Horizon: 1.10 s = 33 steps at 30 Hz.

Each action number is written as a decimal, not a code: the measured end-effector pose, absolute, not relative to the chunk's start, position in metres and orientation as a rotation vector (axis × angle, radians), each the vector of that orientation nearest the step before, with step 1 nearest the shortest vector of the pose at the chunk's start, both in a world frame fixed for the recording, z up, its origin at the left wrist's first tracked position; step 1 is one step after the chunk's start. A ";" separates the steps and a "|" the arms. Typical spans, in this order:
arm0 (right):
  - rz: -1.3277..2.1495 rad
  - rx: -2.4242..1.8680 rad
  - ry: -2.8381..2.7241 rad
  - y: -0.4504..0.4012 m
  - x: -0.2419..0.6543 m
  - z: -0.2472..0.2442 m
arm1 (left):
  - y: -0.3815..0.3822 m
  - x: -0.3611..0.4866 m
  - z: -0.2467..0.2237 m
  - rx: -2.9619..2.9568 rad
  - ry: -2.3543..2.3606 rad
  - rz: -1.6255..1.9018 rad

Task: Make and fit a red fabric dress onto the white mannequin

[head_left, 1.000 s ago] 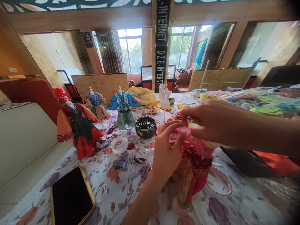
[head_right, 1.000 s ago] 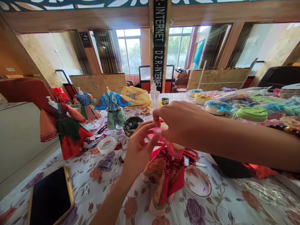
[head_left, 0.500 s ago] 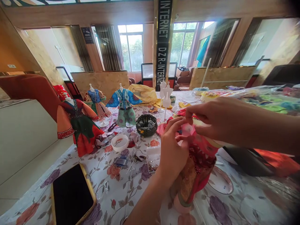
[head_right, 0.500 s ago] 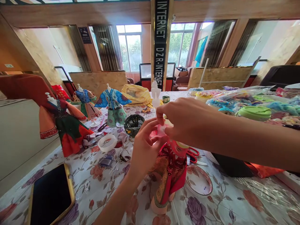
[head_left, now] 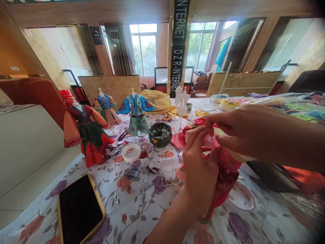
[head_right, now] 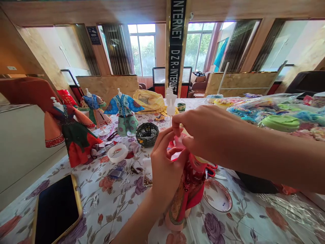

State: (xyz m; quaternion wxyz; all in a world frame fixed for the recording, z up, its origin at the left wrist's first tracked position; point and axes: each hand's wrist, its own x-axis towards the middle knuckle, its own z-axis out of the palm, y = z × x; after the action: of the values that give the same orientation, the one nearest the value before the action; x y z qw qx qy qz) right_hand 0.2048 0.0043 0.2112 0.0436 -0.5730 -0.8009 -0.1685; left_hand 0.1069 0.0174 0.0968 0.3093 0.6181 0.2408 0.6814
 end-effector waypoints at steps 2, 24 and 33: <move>-0.530 -1.744 -2.454 0.004 0.205 0.211 | 0.017 0.106 0.098 1.660 0.680 1.831; -0.661 -1.777 -2.440 0.006 0.204 0.211 | 0.014 0.106 0.092 1.689 0.673 2.085; -0.619 -1.757 -2.455 0.006 0.208 0.209 | 0.006 0.115 0.090 1.516 0.723 2.066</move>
State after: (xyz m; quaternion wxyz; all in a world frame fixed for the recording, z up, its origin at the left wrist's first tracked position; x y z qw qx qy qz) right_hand 0.2079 0.0060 0.2089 0.0302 -0.5699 -0.7962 -0.2007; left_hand 0.1148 0.0061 0.0903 0.2374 0.5532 0.2636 0.7537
